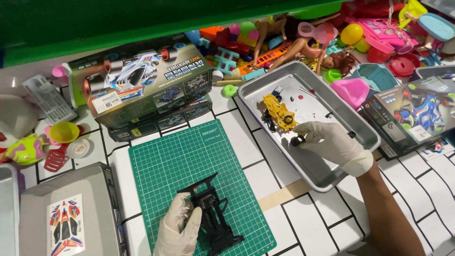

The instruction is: Unboxing and assembling a mini 4WD model car kit, focusing on the chassis and internal components.

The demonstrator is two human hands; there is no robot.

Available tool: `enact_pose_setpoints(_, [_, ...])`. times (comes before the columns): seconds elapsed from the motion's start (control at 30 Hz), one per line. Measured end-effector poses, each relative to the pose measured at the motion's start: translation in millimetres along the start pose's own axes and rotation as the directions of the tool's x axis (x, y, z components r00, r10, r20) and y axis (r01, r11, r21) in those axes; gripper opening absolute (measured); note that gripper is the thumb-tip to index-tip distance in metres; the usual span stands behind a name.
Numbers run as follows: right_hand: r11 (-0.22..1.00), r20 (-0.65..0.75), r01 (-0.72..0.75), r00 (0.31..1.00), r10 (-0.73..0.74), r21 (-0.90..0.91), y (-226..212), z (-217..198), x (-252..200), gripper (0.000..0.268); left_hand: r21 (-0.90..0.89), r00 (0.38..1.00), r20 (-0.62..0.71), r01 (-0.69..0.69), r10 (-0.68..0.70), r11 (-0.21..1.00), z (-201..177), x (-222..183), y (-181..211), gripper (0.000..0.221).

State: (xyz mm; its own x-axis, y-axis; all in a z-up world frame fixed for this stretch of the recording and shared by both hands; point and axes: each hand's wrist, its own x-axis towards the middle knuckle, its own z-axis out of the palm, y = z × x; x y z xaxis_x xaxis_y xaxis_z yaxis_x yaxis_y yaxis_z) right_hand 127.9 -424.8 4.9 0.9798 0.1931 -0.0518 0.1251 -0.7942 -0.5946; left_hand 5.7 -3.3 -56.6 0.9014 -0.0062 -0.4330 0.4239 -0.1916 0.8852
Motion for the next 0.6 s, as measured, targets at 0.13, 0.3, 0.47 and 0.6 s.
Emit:
enact_pose_setpoints(0.13, [0.963, 0.008, 0.265, 0.964, -0.265, -0.048, 19.5, 9.2, 3.0, 0.029, -0.05, 0.995, -0.013, -0.101, 0.101, 0.994, 1.7, 6.4, -20.3, 0.045])
enact_pose_setpoints(0.3, [0.966, 0.005, 0.249, 0.968, -0.249, -0.066, 15.0, 8.4, -0.4, 0.026, -0.079, 0.996, 0.005, -0.086, 0.086, 0.993, 0.5, 6.1, -19.3, 0.046])
enact_pose_setpoints(0.47, [0.917, -0.031, 0.394, 0.918, -0.396, -0.057, 23.4, 11.2, 0.9, 0.024, -0.07, 0.999, 0.006, -0.049, 0.05, 0.996, 0.9, 6.5, -16.7, 0.047])
enact_pose_setpoints(0.6, [0.944, -0.007, 0.317, 0.948, -0.319, -0.092, 24.3, 14.2, 2.4, 0.024, -0.083, 0.999, 0.017, -0.045, 0.046, 0.996, 2.2, 4.5, -12.3, 0.047])
